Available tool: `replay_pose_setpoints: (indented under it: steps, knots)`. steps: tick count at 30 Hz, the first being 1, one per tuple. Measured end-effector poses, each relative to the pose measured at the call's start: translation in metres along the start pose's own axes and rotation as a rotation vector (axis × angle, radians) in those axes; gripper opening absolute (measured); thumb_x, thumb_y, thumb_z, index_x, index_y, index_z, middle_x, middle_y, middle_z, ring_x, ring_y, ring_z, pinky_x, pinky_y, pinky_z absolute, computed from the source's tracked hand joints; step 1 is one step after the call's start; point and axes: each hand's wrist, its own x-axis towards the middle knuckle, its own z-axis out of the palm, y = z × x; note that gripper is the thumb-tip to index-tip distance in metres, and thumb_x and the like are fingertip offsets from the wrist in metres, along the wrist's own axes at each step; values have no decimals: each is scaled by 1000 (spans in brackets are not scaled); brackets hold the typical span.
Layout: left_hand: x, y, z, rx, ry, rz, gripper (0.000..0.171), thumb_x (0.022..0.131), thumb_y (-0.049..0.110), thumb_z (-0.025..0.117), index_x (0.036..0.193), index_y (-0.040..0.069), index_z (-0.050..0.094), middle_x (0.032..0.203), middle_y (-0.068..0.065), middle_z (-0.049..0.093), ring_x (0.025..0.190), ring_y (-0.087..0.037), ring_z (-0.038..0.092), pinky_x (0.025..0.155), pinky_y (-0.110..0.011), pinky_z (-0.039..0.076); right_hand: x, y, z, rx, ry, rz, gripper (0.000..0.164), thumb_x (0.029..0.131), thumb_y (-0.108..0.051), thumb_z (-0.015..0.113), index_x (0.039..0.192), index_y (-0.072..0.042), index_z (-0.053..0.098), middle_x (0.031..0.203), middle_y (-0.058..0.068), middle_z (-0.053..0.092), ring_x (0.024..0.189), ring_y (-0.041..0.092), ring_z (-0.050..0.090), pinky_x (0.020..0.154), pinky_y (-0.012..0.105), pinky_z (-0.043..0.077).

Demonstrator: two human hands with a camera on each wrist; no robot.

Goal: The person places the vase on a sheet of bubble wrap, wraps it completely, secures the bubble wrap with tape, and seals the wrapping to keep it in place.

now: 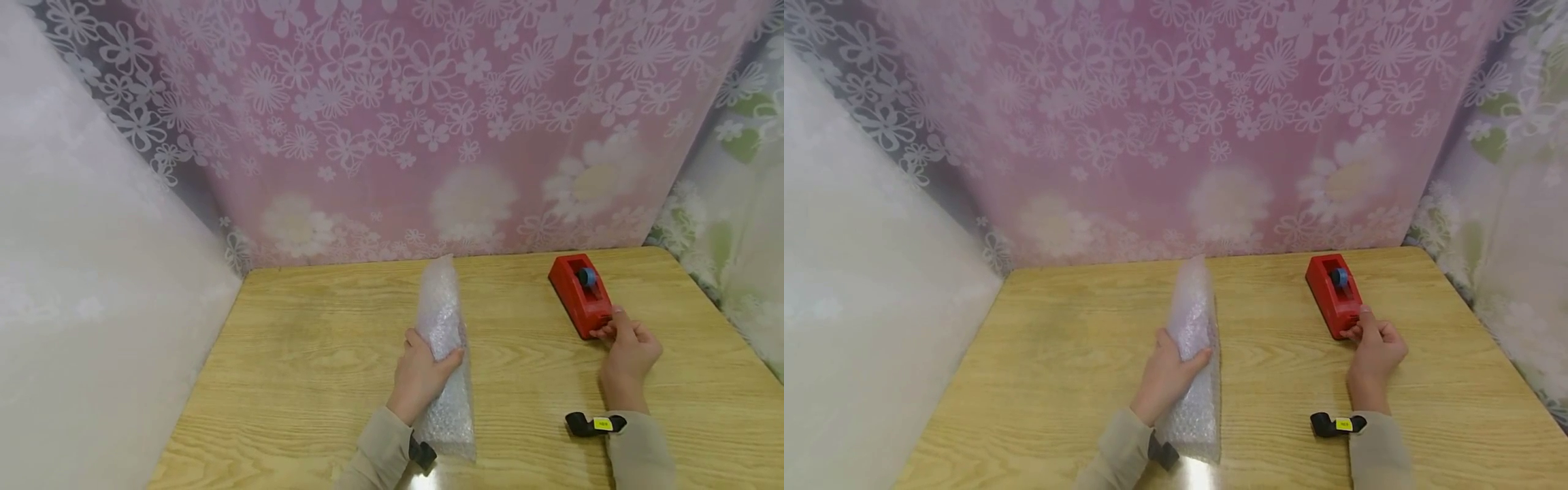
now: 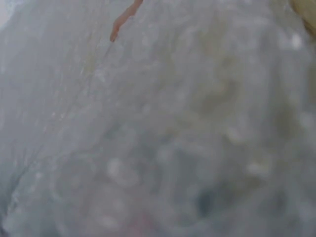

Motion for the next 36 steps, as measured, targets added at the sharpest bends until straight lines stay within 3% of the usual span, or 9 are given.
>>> replay_pose_setpoints:
  steps: [5,12,18,24,29,36]
  knots:
    - [0,0,0,1,-2,-2,95,80,59,70,134,-9,32,105,-25,58,78,-38,63,63,-48,51,2,-2,-2,23,-22,16,38,83,-7,79,63,9,51,59,12,59,44,20,56,47,30,54]
    - [-1,1,-1,-15,-6,-4,99,80,59,70,137,-11,30,109,-26,57,83,-40,63,67,-50,52,1,-3,-4,157,-38,57,37,85,-9,78,65,13,55,60,16,58,50,24,56,49,34,55]
    - [-1,0,0,-16,-8,-6,99,79,59,70,137,-11,29,109,-26,57,83,-40,63,67,-50,52,-1,-4,-8,231,-55,91,41,92,-9,70,63,16,54,62,19,58,56,28,57,55,37,57]
    - [0,-2,2,-15,-3,0,98,79,60,70,136,-10,30,108,-25,56,81,-38,63,66,-49,52,1,-6,-8,302,-59,109,37,90,-2,70,62,18,55,64,21,59,61,29,58,56,38,58]
    - [2,-3,2,-14,-5,9,97,80,61,69,136,-8,30,109,-25,56,81,-35,63,66,-47,52,2,-6,-6,211,-38,102,34,82,7,75,59,15,52,61,19,61,66,26,62,54,36,57]
    - [0,-2,1,-20,-16,2,99,81,61,69,138,-9,28,110,-26,57,82,-36,63,67,-47,52,3,-3,-8,146,-23,122,44,78,13,75,51,9,40,60,17,61,52,24,60,50,36,56]
